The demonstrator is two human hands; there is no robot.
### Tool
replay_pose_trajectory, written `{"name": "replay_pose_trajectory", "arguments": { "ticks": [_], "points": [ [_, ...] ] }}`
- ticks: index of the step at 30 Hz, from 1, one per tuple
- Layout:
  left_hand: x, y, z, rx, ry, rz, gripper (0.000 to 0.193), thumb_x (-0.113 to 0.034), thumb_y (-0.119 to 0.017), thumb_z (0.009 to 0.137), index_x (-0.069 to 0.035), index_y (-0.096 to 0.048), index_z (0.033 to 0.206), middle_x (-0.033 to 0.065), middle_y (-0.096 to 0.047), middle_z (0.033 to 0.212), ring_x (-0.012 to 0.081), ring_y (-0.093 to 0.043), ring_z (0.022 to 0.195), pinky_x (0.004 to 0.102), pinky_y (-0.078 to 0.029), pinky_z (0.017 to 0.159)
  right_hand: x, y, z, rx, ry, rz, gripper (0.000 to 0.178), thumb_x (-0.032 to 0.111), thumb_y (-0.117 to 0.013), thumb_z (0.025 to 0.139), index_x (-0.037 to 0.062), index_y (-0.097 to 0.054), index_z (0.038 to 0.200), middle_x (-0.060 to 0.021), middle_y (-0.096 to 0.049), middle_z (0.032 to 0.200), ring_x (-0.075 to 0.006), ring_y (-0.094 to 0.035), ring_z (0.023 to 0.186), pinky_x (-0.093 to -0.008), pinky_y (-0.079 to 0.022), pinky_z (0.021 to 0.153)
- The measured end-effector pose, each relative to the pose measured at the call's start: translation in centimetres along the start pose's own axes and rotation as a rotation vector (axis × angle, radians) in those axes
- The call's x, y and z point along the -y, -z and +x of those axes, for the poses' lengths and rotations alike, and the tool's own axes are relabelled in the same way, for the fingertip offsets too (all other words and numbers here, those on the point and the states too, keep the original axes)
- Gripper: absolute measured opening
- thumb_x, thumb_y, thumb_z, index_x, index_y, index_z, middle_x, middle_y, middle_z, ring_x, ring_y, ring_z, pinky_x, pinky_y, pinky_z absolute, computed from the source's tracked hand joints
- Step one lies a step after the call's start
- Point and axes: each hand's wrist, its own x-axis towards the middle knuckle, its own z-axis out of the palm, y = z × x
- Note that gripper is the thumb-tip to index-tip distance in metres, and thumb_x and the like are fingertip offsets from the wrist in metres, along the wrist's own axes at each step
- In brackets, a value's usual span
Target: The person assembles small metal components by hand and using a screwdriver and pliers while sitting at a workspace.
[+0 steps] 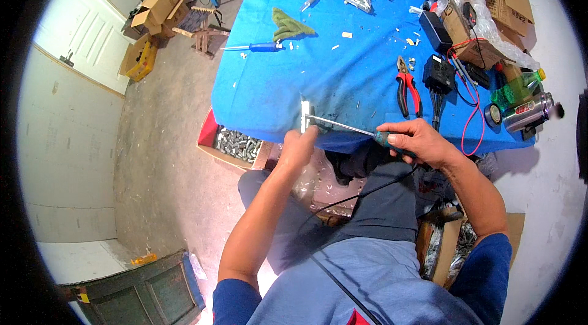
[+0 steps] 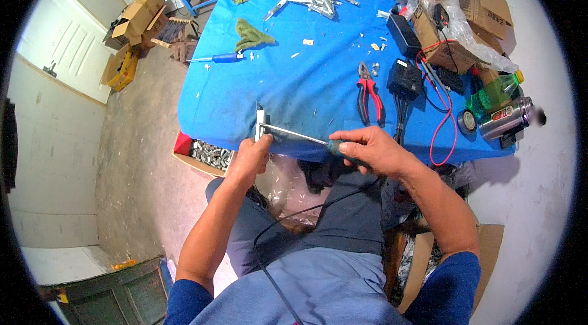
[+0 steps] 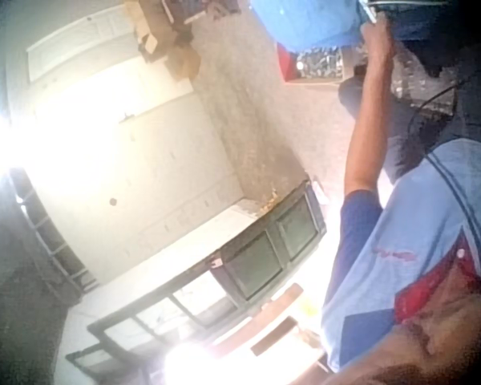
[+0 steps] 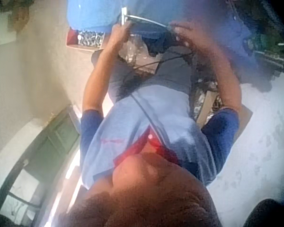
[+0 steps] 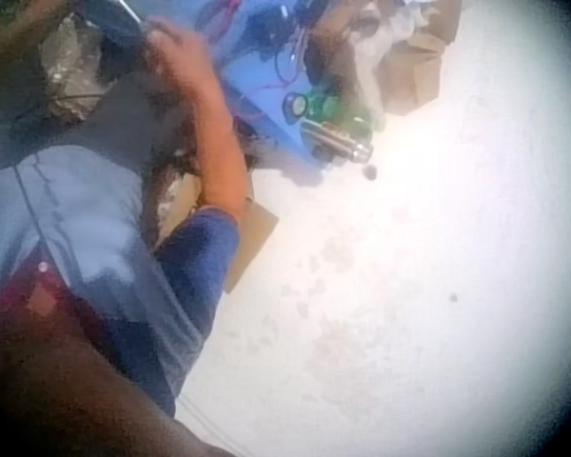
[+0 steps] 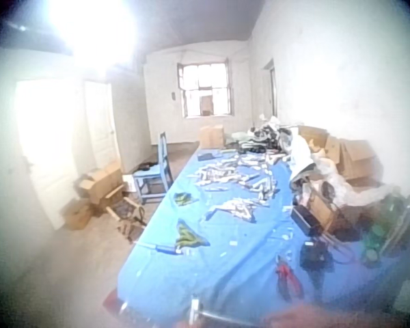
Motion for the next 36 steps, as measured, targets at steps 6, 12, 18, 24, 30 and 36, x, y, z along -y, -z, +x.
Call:
{"name": "replay_pose_trajectory", "arguments": {
  "ticks": [6,12,18,24,30,36],
  "points": [
    [-0.2,-0.1,0.0,-0.007,0.019,-0.013,0.035,-0.034,-0.056,0.090,-0.012,-0.045,0.066,-0.0031,-0.037,0.055,0.0095,-0.031,0.045,0.0298,-0.022,0.042,-1.0,-0.6,0.4,-0.094,0.331,-0.340,0.036,0.021,-0.063,0.093,0.0074,-0.063,0.126,-0.0022,-0.066,0.077,-0.0100,-0.060,0.067,-0.0285,-0.046,0.059],
    [0.2,-0.3,0.1,-0.008,0.038,-0.095,0.034,-0.033,-0.056,0.091,-0.013,-0.044,0.066,-0.0035,-0.037,0.055,0.0093,-0.030,0.043,0.0292,-0.022,0.041,-1.1,-2.4,-0.6,-0.287,0.592,-0.859,0.035,0.019,-0.066,0.088,0.0100,-0.063,0.121,-0.0132,-0.066,0.079,-0.0240,-0.066,0.069,-0.0370,-0.051,0.062],
    [0.6,-0.6,0.6,-0.020,0.066,-0.126,0.035,-0.031,-0.058,0.091,-0.015,-0.040,0.065,-0.0040,-0.035,0.055,0.0091,-0.029,0.043,0.0290,-0.021,0.040,-4.9,-3.6,0.1,-0.515,0.885,-1.215,0.040,0.020,-0.070,0.084,0.0136,-0.062,0.122,-0.0082,-0.056,0.070,-0.0257,-0.062,0.062,-0.0379,-0.049,0.051],
    [0.2,-0.2,0.5,0.016,0.093,-0.158,0.033,-0.030,-0.057,0.091,-0.015,-0.040,0.067,-0.0052,-0.033,0.056,0.0086,-0.027,0.043,0.0288,-0.019,0.041,-3.0,-1.9,0.0,-0.201,0.483,-0.453,0.034,0.023,-0.060,0.093,0.0102,-0.065,0.125,-0.0121,-0.063,0.072,-0.0069,-0.055,0.063,-0.0260,-0.045,0.054],
    [0.1,-0.5,0.0,0.031,0.081,-0.169,0.033,-0.030,-0.057,0.092,-0.016,-0.040,0.067,-0.0057,-0.032,0.056,0.0081,-0.026,0.045,0.0286,-0.019,0.043,-0.2,-1.0,-0.3,-0.026,0.159,-0.210,0.038,0.027,-0.060,0.096,0.0078,-0.062,0.128,0.0005,-0.058,0.073,-0.0052,-0.050,0.057,-0.0227,-0.041,0.049],
    [0.5,0.0,0.4,0.002,0.058,-0.143,0.038,-0.033,-0.057,0.086,-0.003,-0.051,0.063,0.0045,-0.047,0.057,0.0144,-0.041,0.047,0.0329,-0.029,0.042,0.1,-0.8,0.2,-0.009,0.145,-0.181,0.039,0.028,-0.060,0.096,0.0081,-0.062,0.129,0.0005,-0.059,0.073,-0.0049,-0.047,0.054,-0.0217,-0.039,0.047]
  ]
}}
